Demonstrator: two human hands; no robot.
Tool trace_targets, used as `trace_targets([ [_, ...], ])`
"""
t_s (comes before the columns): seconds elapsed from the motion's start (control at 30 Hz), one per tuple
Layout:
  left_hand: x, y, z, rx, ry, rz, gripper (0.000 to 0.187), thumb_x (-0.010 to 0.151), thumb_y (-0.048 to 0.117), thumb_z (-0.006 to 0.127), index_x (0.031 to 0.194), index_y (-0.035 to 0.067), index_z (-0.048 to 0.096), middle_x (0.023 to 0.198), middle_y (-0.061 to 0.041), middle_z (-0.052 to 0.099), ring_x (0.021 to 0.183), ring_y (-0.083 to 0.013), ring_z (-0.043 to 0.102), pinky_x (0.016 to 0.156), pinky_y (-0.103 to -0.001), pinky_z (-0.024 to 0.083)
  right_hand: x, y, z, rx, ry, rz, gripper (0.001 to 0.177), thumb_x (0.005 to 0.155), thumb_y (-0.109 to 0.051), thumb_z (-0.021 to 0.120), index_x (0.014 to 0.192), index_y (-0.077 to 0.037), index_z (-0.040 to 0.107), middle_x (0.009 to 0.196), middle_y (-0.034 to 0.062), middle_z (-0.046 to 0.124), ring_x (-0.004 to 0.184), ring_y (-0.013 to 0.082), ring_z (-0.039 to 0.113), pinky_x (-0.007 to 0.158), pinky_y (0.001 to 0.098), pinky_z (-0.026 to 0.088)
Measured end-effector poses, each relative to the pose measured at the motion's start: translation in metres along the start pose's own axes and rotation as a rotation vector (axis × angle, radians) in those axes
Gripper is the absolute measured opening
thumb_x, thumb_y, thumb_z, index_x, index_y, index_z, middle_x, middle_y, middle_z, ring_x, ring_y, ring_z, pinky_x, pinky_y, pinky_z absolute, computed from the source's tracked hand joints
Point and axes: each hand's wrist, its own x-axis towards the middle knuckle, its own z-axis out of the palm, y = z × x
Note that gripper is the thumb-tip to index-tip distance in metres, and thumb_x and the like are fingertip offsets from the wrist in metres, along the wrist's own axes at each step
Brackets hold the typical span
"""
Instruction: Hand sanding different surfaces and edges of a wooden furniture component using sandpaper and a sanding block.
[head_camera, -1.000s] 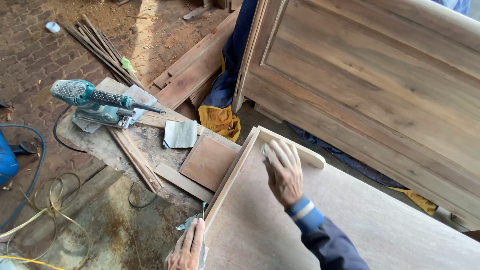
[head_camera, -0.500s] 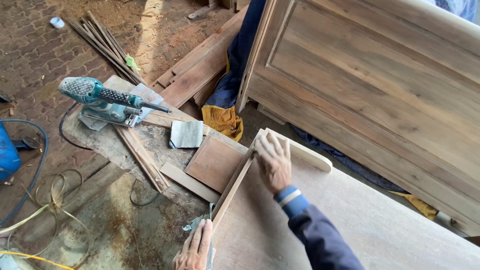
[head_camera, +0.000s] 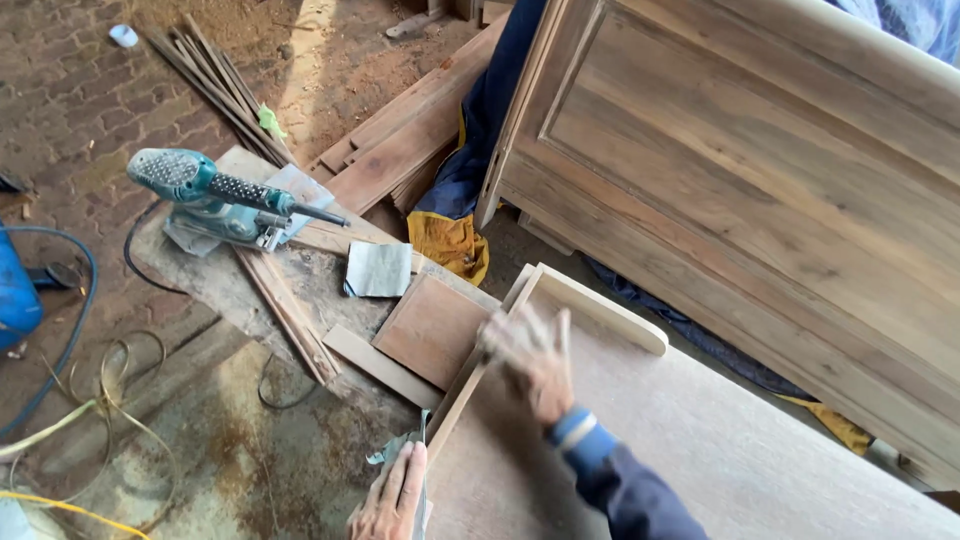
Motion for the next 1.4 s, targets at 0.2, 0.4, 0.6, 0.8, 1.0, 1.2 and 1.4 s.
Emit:
trace_targets([
  [0.2,-0.002,0.0,0.002,0.0,-0.036,-0.043,0.059,0.09,0.009,0.053,0.148,0.008,0.047,0.147,-0.017,0.055,0.126,-0.0306,0.062,0.094,-0.039,0.056,0.019,-0.009,0.004,-0.064,0.123,0.227,0.039,0.102,-0.02,0.053,0.139,-0.03,0.062,0.156,0.0036,0.05,0.154,0.0337,0.034,0.123,0.0738,0.0],
  [0.4,0.008,0.003,-0.012,-0.059,-0.015,0.019,0.07,0.083,0.023,0.062,0.148,0.003,0.043,0.145,-0.02,0.053,0.125,-0.0356,0.06,0.095,-0.042,0.055,0.057,-0.026,-0.043,-0.196,-0.263,0.431,0.05,0.091,-0.011,0.046,0.126,-0.036,0.071,0.154,-0.0113,0.046,0.161,0.0244,0.028,0.128,0.0703,0.003],
  [0.6,0.004,-0.004,0.004,-0.041,0.038,-0.013,0.073,0.081,0.02,0.069,0.148,0.007,0.044,0.145,-0.017,0.054,0.125,-0.0339,0.061,0.092,-0.042,0.055,0.025,-0.036,0.014,0.029,0.217,0.285,0.053,0.109,-0.037,0.036,0.151,-0.013,0.055,0.165,0.0194,0.032,0.155,0.0379,0.029,0.123,0.0698,0.005],
  [0.8,0.012,0.008,-0.018,-0.134,-0.02,-0.011,0.076,0.081,0.022,0.069,0.149,0.004,0.04,0.145,-0.02,0.053,0.126,-0.0364,0.058,0.091,-0.042,0.055,0.055,0.013,0.014,-0.025,0.174,0.423,0.048,0.112,-0.036,0.029,0.141,-0.019,0.062,0.164,0.022,0.036,0.154,0.0404,0.029,0.125,0.0643,0.009],
  [1.0,0.017,0.022,-0.042,-0.206,-0.072,-0.119,0.072,0.086,0.021,0.066,0.151,0.003,0.038,0.147,-0.023,0.051,0.132,-0.04,0.052,0.103,-0.047,0.047,-0.024,-0.078,0.015,0.296,0.177,-0.022,0.027,0.111,-0.024,0.041,0.13,-0.022,0.061,0.156,0.0022,0.059,0.159,0.0285,0.045,0.137,0.0657,0.009],
  [1.2,-0.077,-0.011,-0.045,-0.098,-0.189,-0.318,0.067,0.091,0.027,0.061,0.149,0.001,0.04,0.145,-0.019,0.055,0.137,-0.0352,0.051,0.115,-0.058,0.025,-0.034,-0.079,-0.024,0.368,-0.13,-0.162,0.052,0.091,-0.016,0.047,0.142,-0.015,0.061,0.157,0.0158,0.051,0.151,0.0367,0.038,0.124,0.0647,0.012],
  [1.4,-0.124,-0.017,-0.046,-0.383,-0.115,-0.629,0.052,0.099,0.029,0.051,0.148,0.01,0.051,0.145,-0.013,0.061,0.137,-0.0276,0.056,0.12,-0.052,0.027,-0.033,-0.107,0.001,0.13,0.02,0.059,0.039,0.101,-0.019,0.044,0.131,-0.026,0.068,0.155,0.0044,0.056,0.155,0.027,0.043,0.132,0.0653,0.015],
])
